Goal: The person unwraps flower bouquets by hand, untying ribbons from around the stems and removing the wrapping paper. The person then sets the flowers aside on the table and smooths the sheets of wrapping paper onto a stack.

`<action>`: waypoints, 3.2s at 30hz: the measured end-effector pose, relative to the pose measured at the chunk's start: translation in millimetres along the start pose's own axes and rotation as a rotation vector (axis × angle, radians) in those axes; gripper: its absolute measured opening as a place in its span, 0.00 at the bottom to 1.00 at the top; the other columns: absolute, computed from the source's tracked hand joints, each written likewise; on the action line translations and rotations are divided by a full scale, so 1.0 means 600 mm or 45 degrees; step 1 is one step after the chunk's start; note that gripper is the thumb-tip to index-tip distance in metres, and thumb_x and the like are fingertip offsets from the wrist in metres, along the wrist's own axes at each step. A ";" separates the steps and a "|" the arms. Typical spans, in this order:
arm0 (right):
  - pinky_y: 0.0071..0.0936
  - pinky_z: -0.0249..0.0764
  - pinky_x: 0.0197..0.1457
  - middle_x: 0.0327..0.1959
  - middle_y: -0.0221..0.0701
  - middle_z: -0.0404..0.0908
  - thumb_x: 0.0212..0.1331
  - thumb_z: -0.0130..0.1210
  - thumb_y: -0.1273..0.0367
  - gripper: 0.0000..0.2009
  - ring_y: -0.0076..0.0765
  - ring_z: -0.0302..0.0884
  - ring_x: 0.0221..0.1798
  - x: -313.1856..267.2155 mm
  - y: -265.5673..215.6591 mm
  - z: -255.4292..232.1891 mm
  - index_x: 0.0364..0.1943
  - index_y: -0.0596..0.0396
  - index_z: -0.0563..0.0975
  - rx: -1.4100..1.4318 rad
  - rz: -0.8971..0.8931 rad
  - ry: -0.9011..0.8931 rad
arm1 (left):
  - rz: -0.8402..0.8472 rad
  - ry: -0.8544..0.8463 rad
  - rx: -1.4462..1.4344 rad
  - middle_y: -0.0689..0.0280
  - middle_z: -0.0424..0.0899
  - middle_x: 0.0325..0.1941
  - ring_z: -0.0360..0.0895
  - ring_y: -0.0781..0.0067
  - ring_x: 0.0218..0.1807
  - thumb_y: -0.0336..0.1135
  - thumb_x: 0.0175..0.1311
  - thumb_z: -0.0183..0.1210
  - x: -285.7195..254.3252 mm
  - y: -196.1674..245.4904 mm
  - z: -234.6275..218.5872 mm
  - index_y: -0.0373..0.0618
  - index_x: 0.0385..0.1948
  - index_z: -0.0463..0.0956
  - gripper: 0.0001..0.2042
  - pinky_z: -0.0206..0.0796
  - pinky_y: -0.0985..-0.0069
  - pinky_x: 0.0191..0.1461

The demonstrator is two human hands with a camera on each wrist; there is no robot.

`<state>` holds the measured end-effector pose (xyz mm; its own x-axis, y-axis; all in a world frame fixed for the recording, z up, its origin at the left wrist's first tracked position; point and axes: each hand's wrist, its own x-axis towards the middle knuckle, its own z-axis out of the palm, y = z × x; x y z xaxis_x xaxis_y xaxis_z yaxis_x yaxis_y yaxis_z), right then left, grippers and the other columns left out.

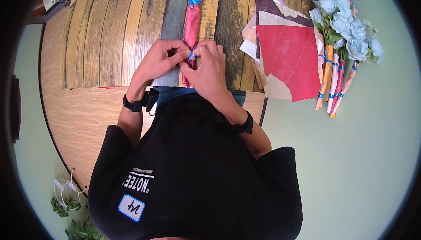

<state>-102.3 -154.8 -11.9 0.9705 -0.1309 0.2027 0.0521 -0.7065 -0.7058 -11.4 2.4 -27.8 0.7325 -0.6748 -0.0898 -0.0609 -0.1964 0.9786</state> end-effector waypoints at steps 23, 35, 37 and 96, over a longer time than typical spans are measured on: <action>0.40 0.75 0.42 0.38 0.38 0.81 0.52 0.62 0.76 0.08 0.46 0.78 0.38 -0.007 0.021 -0.009 0.36 0.60 0.77 -0.103 -0.269 0.182 | -0.121 -0.046 0.075 0.71 0.83 0.29 0.72 0.85 0.33 0.28 0.68 0.59 -0.002 0.011 -0.001 0.34 0.36 0.82 0.06 0.67 0.81 0.39; 0.37 0.77 0.41 0.41 0.37 0.84 0.57 0.60 0.76 0.09 0.43 0.80 0.36 -0.011 0.006 -0.026 0.41 0.63 0.81 -0.230 -0.351 0.167 | -0.044 0.027 0.010 0.63 0.79 0.20 0.72 0.77 0.23 0.35 0.65 0.62 -0.001 0.005 0.002 0.36 0.34 0.84 0.09 0.66 0.73 0.31; 0.37 0.77 0.39 0.38 0.36 0.83 0.57 0.60 0.76 0.06 0.43 0.80 0.36 -0.010 0.002 -0.028 0.38 0.62 0.80 -0.228 -0.329 0.177 | -0.128 -0.044 0.060 0.72 0.81 0.29 0.71 0.87 0.33 0.28 0.68 0.59 -0.002 0.012 -0.002 0.34 0.35 0.82 0.06 0.66 0.82 0.38; 0.23 0.78 0.40 0.36 0.40 0.85 0.74 0.50 0.71 0.10 0.26 0.81 0.37 0.009 0.066 -0.052 0.36 0.63 0.79 1.248 0.380 -0.282 | -0.060 0.295 0.465 0.55 0.85 0.31 0.83 0.54 0.33 0.35 0.66 0.63 -0.044 0.028 -0.002 0.41 0.36 0.83 0.07 0.72 0.66 0.37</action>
<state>-102.1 -205.1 -17.9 0.9916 -0.0070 -0.1289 -0.1242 0.2197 -0.9676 -30.9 17.5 -9.0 0.8705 -0.4899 -0.0481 -0.2294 -0.4901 0.8409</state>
